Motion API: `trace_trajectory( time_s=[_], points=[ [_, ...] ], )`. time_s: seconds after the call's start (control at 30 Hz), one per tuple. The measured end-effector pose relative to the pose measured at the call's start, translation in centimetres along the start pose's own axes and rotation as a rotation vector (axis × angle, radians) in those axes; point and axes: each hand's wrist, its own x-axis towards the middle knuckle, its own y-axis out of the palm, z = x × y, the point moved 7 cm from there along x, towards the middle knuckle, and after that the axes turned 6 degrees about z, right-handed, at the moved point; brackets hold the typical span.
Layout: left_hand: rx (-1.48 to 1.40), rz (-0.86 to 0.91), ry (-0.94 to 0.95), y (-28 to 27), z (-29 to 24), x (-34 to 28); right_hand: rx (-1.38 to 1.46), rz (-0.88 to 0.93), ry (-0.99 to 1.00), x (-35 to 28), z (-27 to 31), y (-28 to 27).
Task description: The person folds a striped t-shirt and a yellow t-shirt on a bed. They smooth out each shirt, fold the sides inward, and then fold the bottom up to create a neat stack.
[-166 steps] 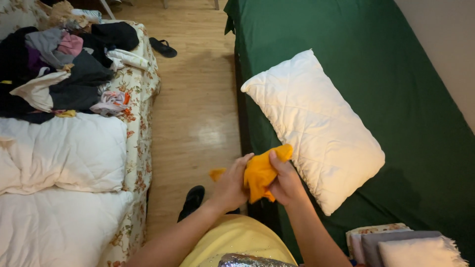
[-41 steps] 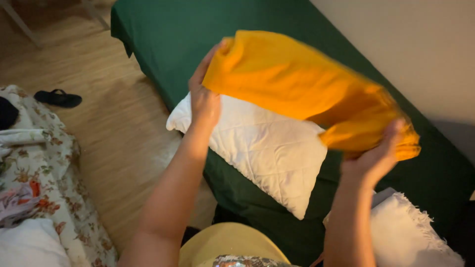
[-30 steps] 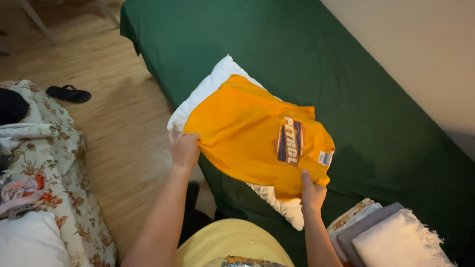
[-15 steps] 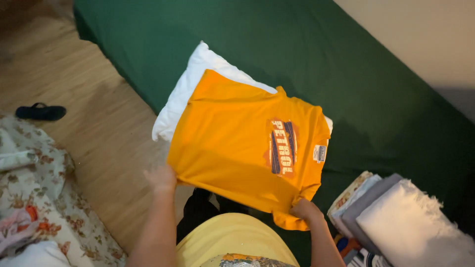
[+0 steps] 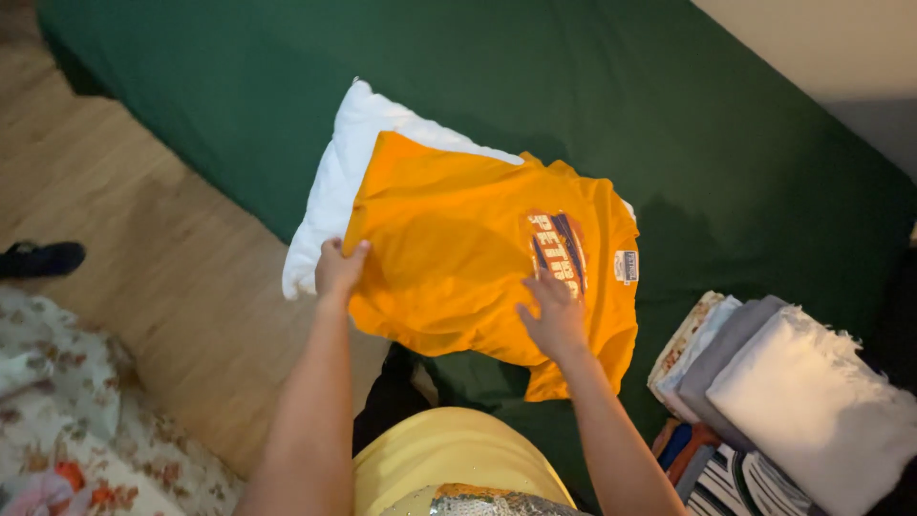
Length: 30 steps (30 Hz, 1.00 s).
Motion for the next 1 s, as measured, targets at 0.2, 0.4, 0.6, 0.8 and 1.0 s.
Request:
trace_trajectory(
  time_s=[0.2, 0.4, 0.6, 0.8, 1.0],
  points=[
    [0.185, 0.02, 0.349, -0.4, -13.4, -6.2, -0.05, 0.531, 0.278, 2.1, -1.4, 8.2],
    [0.707, 0.587, 0.732, 9.4, -15.5, -12.8, 0.058, 0.448, 0.357, 4.5, -6.1, 13.0],
    [0.232, 0.348, 0.402, 6.3, -15.8, -9.1, -0.132, 0.587, 0.338, 4.9, -1.3, 10.4],
    [0.632, 0.417, 0.41, 7.0, -19.0, -13.0, -0.09, 0.648, 0.31, 4.6, -1.7, 10.6],
    [0.388, 0.182, 0.68, 9.1, -17.9, -12.8, -0.046, 0.658, 0.243, 4.5, 0.2, 7.9]
  ],
)
